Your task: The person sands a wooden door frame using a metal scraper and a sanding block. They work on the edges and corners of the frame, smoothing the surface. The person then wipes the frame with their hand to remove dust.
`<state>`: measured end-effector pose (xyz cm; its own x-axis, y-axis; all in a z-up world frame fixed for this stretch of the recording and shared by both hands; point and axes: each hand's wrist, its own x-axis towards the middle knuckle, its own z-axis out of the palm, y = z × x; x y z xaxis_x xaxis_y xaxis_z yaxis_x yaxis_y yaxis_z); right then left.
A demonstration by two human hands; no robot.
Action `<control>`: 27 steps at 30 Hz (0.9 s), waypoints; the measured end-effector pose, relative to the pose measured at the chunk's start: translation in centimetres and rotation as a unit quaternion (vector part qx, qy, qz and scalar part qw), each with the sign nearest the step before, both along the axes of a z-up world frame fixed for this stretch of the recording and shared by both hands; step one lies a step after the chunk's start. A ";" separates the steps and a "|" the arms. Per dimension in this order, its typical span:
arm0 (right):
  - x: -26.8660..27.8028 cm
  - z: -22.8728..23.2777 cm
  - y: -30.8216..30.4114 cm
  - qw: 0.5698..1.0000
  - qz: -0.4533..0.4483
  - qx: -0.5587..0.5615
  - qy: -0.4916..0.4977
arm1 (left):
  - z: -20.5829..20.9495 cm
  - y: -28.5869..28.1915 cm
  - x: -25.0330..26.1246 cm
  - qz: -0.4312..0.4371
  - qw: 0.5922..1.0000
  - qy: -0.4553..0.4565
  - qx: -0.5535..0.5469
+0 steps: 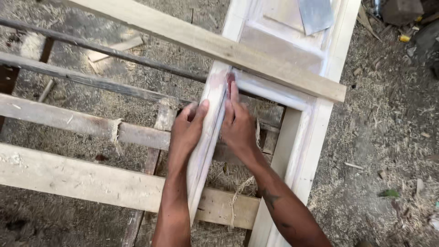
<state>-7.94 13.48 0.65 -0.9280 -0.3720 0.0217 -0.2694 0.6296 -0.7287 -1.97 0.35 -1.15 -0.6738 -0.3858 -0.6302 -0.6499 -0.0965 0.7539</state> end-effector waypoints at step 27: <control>1.7 -1.3 0.4 0.998 -0.012 0.066 0.020 | 1.6 -0.4 0.6 -0.097 0.992 -0.058 -0.057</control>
